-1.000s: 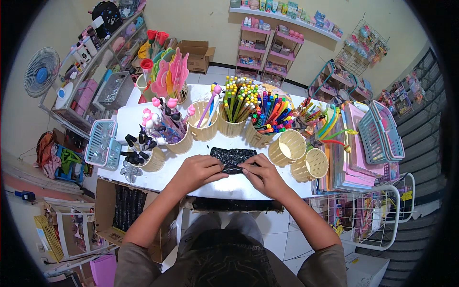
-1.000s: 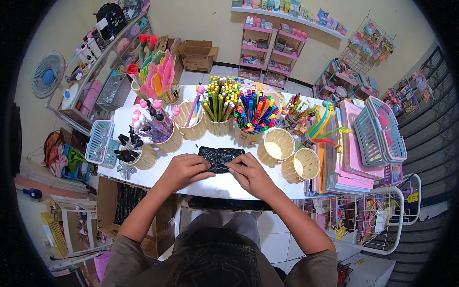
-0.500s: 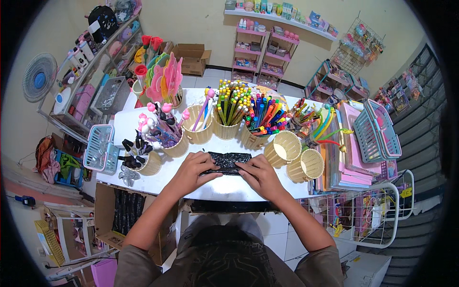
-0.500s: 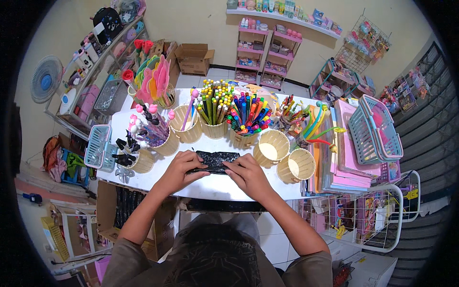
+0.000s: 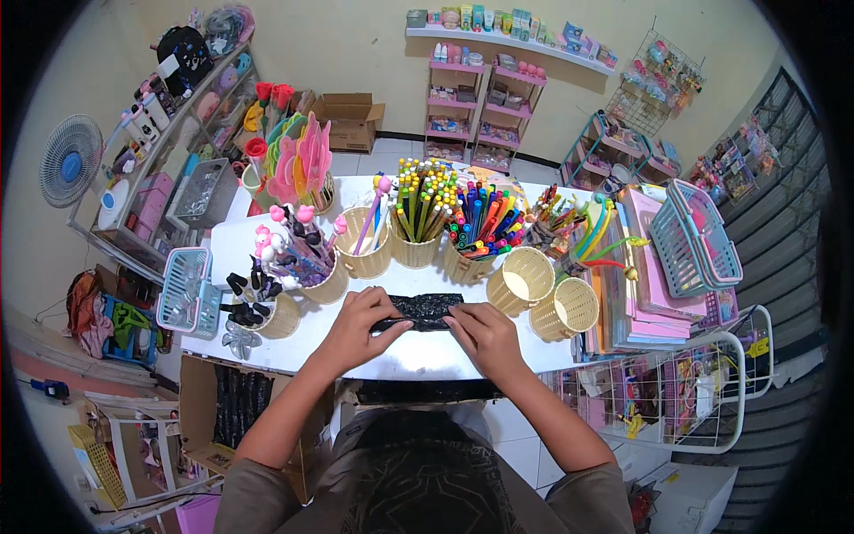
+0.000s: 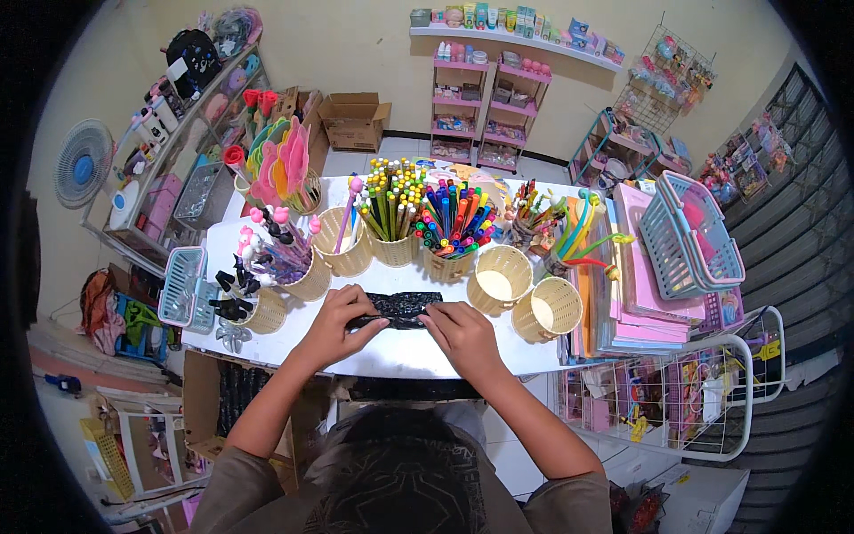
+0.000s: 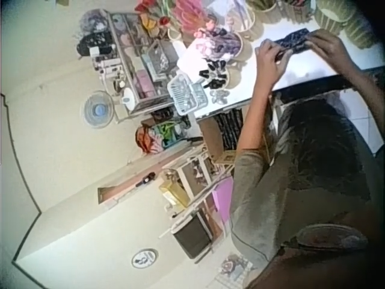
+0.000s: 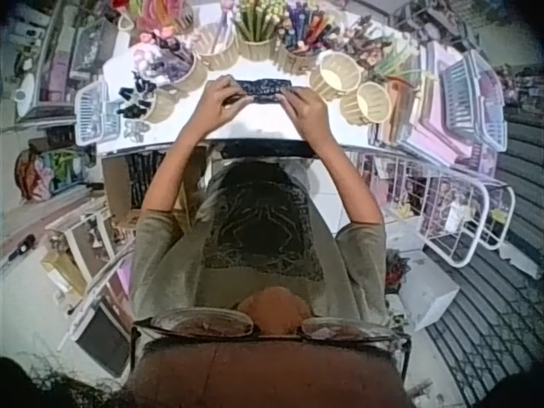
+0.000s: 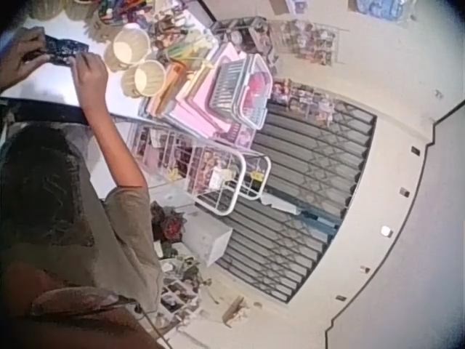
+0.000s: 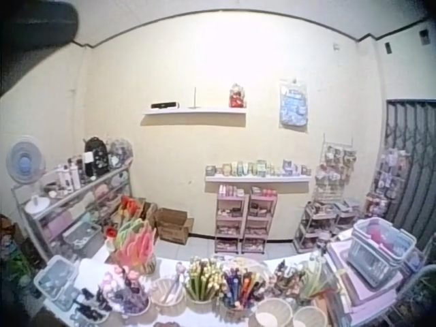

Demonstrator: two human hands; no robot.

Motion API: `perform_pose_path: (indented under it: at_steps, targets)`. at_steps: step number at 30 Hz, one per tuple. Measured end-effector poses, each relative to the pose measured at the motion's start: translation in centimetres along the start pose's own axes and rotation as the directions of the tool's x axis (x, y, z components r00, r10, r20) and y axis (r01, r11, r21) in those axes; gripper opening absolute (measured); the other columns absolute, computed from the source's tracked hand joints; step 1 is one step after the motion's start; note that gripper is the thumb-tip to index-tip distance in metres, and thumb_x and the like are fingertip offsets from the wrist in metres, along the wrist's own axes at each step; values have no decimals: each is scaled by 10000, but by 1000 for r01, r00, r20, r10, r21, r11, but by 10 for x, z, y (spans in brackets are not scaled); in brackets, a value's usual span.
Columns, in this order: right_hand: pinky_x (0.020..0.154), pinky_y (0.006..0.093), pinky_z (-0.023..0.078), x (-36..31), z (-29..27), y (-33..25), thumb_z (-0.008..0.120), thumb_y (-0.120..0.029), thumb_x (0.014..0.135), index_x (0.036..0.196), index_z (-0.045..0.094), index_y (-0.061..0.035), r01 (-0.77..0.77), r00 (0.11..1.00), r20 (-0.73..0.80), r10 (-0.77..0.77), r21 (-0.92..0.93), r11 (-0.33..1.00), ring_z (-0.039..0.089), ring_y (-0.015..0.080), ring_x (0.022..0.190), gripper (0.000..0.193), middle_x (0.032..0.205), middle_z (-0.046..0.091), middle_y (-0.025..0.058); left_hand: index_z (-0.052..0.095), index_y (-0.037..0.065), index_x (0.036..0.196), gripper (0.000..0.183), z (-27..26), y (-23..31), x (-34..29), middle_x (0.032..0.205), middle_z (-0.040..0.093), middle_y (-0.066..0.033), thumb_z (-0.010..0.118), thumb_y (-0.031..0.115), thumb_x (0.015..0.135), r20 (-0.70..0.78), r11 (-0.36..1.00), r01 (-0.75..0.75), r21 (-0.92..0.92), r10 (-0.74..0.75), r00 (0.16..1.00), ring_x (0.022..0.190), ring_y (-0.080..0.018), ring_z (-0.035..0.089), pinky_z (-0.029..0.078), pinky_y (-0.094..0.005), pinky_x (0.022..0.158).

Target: Packing pens into bubble wrap and then placing the packages into a cardboard box.

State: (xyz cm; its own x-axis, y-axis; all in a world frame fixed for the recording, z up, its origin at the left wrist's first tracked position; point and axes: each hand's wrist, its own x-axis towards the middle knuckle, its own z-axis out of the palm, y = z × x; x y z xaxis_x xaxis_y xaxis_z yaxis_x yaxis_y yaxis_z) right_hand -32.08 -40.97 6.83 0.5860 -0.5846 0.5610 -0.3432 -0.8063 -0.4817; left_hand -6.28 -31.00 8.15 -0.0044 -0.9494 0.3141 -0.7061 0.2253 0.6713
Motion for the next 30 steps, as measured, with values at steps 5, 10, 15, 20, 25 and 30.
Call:
perform_pose_path:
  at_steps: [5, 10, 15, 20, 25, 30]
  targets:
    - [875, 414, 609, 4, -4, -2, 876, -167, 935, 1108, 812, 15, 102, 995, 26, -99, -135, 986, 725, 313, 1033, 259, 1060, 774, 116, 796, 61, 975, 204, 1, -2, 0, 925, 727, -50, 899, 231, 927, -10, 999, -8, 39, 8, 1000, 931, -261, 673, 452, -406, 890]
    - [880, 421, 602, 1, -6, -1, 859, -192, 955, 1159, 793, 19, 39, 993, 112, -31, -66, 997, 703, 313, 1007, 301, 1116, 736, 120, 799, 83, 1011, 197, 4, 2, 0, 931, 734, -52, 888, 243, 936, -61, 998, -9, 57, 13, 998, 931, -249, 684, 446, -400, 892]
    - [918, 436, 581, 7, -7, -1, 838, -188, 963, 1220, 786, -4, 97, 988, 135, -79, -127, 987, 685, 315, 1074, 321, 1095, 693, 120, 810, 91, 1007, 156, 10, 3, -2, 913, 710, -49, 870, 222, 946, -93, 987, -36, 159, 52, 994, 916, -245, 687, 440, -401, 886]
    - [899, 443, 561, 3, -4, -2, 798, -155, 982, 1274, 782, -63, 94, 980, 188, -64, -154, 984, 672, 316, 1064, 307, 1067, 655, 117, 854, 81, 972, 117, 15, 1, -3, 904, 674, -31, 876, 189, 932, -141, 992, -26, 125, 44, 989, 902, -230, 670, 450, -406, 834]
    - [845, 449, 544, 5, -4, -5, 771, -135, 999, 1271, 778, -74, 65, 980, 194, -36, -147, 987, 660, 315, 1012, 279, 1051, 638, 123, 847, 71, 967, 121, 13, 4, -2, 902, 682, -45, 884, 176, 920, -181, 992, -33, 119, 55, 982, 868, -252, 676, 487, -405, 830]
    - [801, 445, 554, 7, 1, -5, 829, -105, 949, 1247, 800, -78, 66, 988, 149, -41, -171, 983, 677, 321, 943, 301, 1044, 663, 133, 806, 77, 1000, 228, 13, -4, -6, 972, 724, -60, 919, 244, 893, -166, 958, -139, 251, 184, 969, 951, -267, 711, 519, -427, 910]
